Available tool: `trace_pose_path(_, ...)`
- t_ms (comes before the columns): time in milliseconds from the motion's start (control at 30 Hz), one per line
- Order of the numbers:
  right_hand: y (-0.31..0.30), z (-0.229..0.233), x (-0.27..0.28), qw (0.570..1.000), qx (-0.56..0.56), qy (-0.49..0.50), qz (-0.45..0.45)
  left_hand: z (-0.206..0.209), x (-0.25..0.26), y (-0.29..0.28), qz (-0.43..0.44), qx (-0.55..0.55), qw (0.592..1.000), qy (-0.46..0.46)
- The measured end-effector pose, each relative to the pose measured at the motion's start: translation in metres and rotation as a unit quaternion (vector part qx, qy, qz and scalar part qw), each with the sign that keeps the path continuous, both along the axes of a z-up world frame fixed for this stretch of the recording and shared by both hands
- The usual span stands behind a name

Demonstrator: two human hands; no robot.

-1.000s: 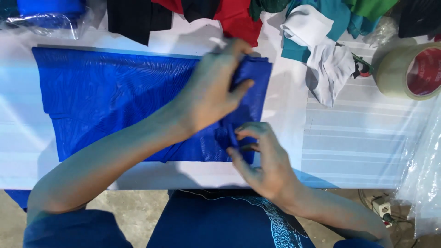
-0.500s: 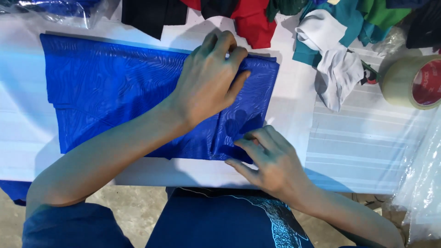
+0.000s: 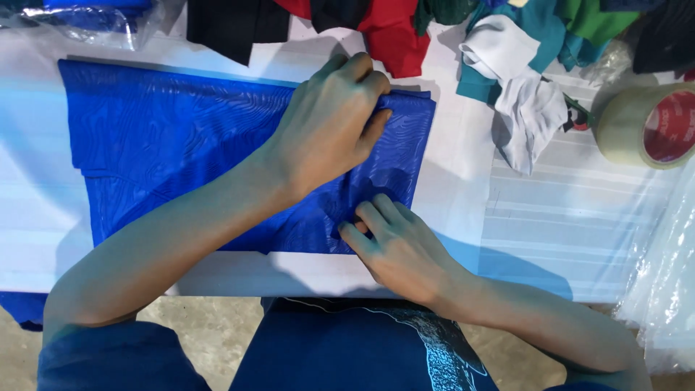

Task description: The person is folding and rolling blue fabric pieces to create corner protectors, then securing them with a white strip.

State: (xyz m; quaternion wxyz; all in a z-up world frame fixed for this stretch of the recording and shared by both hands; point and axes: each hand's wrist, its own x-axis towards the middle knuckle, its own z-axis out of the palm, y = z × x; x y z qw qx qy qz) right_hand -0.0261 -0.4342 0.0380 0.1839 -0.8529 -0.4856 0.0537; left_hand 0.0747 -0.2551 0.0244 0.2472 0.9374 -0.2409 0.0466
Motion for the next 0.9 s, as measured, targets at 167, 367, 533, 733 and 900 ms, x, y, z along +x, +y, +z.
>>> trace_pose_path(167,-0.003,0.014,0.002,0.996,-0.020,0.068,0.052,0.005,-0.002,0.004,-0.006,0.004,0.999,0.034)
trace_pose_path(367,-0.017,0.027,0.021,0.982,0.076,0.171,0.015,0.008,-0.016,0.006,0.047,0.099,0.991,-0.082)
trace_pose_path(533,-0.035,0.030,0.043,0.928,-0.013,0.181,-0.324,0.006,-0.042,0.007,-0.074,0.152,0.961,-0.220)
trace_pose_path(733,-0.028,0.016,0.044,0.870,-0.080,0.290,-0.391,-0.003,-0.030,0.012,-0.108,0.166,0.968,-0.156)
trace_pose_path(900,-0.038,0.022,0.039,0.833,0.076,0.366,-0.407,-0.003,-0.035,0.011,-0.130,0.108,0.975,-0.142)
